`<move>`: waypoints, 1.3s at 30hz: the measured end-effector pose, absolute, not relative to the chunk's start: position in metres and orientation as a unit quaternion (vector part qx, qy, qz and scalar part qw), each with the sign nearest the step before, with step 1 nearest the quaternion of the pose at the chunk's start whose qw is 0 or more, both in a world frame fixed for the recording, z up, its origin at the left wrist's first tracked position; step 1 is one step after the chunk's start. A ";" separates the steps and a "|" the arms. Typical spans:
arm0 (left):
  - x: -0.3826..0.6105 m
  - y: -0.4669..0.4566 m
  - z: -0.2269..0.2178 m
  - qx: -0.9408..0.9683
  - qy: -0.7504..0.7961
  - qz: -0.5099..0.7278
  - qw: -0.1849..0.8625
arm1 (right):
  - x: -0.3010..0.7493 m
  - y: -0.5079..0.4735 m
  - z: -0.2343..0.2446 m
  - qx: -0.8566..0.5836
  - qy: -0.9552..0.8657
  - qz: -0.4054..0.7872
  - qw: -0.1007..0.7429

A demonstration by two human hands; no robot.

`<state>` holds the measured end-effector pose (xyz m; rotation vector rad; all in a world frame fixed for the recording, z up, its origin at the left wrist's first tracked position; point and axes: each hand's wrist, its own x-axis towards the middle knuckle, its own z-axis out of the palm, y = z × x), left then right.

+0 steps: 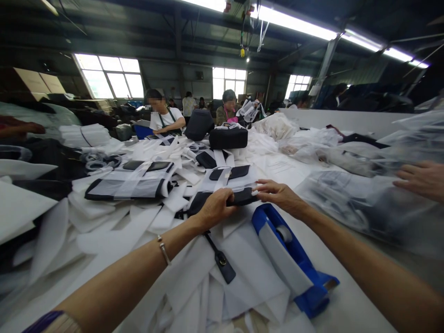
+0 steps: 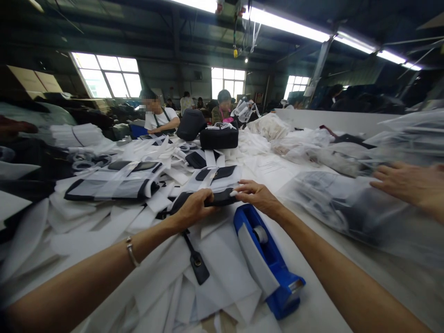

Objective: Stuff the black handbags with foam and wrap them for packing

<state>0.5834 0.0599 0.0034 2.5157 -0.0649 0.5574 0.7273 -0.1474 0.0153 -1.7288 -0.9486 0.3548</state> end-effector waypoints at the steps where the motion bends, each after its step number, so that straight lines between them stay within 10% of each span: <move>1: 0.583 0.063 0.007 0.934 -0.024 0.214 0.286 | 0.726 -0.147 0.019 -0.715 -0.399 0.159 0.553; 10: 0.575 0.089 0.021 0.879 0.010 0.271 0.391 | 0.719 -0.116 0.057 -0.692 -0.386 0.111 0.600; 18: 0.570 0.082 -0.003 0.902 -0.043 0.301 0.306 | 0.718 -0.114 0.072 -0.857 -0.271 0.269 0.346; 26: 0.565 0.078 -0.015 0.908 -0.078 0.297 0.284 | 0.708 -0.128 0.055 -0.733 -0.201 0.429 0.489; 39: 0.558 0.076 -0.022 0.918 -0.118 0.259 0.278 | 0.680 -0.122 0.042 -0.719 -0.177 0.365 0.565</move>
